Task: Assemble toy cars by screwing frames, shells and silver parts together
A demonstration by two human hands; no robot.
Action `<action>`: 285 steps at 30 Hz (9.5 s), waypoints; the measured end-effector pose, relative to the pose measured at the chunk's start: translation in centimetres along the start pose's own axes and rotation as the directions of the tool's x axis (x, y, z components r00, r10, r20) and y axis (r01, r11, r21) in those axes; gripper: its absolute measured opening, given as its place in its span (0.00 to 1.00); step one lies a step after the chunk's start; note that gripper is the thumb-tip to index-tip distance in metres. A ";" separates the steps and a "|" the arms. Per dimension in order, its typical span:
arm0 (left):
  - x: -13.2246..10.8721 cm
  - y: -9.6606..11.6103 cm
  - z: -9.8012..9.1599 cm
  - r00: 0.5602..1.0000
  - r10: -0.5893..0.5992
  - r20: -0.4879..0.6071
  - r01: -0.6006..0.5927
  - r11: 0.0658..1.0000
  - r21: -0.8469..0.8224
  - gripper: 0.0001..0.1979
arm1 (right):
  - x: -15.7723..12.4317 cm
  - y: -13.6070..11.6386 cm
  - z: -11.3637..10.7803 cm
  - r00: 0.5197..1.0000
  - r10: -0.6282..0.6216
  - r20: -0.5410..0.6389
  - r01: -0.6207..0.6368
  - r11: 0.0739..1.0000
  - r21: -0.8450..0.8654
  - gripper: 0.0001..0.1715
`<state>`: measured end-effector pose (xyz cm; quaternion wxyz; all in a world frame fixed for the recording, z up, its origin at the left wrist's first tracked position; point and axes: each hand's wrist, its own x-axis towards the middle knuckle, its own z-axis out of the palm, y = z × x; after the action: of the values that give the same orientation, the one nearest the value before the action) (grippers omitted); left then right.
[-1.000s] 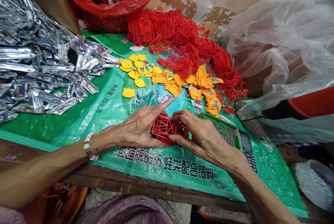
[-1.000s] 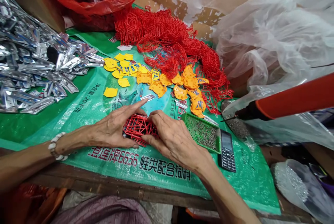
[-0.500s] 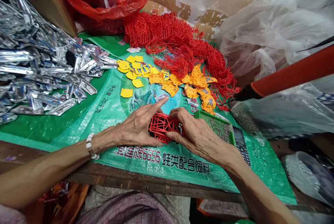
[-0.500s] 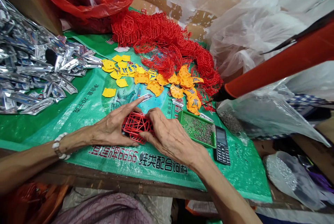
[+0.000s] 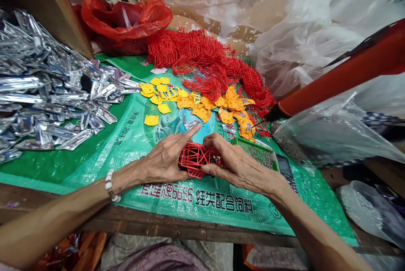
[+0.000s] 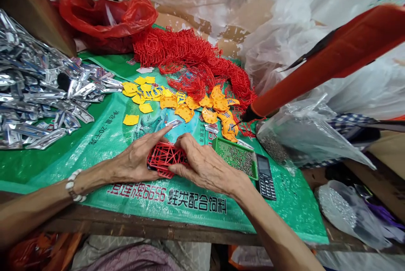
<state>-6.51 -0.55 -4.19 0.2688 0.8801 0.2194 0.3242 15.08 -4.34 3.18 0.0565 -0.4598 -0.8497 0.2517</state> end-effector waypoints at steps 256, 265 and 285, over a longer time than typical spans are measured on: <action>0.4 1.6 1.5 0.992 -0.113 0.048 0.097 0.962 0.257 0.37 | -1.9 1.3 4.2 0.866 0.034 -0.499 0.061 0.983 0.172 0.16; 0.3 1.4 1.4 0.996 -0.076 0.042 0.064 0.968 0.244 0.39 | -2.7 0.5 5.8 0.805 -0.099 -0.586 0.135 0.991 0.017 0.17; 0.4 1.7 1.7 0.999 -0.054 0.003 0.050 0.953 0.299 0.37 | -2.2 0.9 5.0 0.768 -0.271 -0.580 0.204 0.962 -0.179 0.18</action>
<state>-4.75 -2.15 -4.06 0.1421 0.9062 0.2876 0.2754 15.42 -7.60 -1.31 0.3292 -0.4067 -0.8513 0.0389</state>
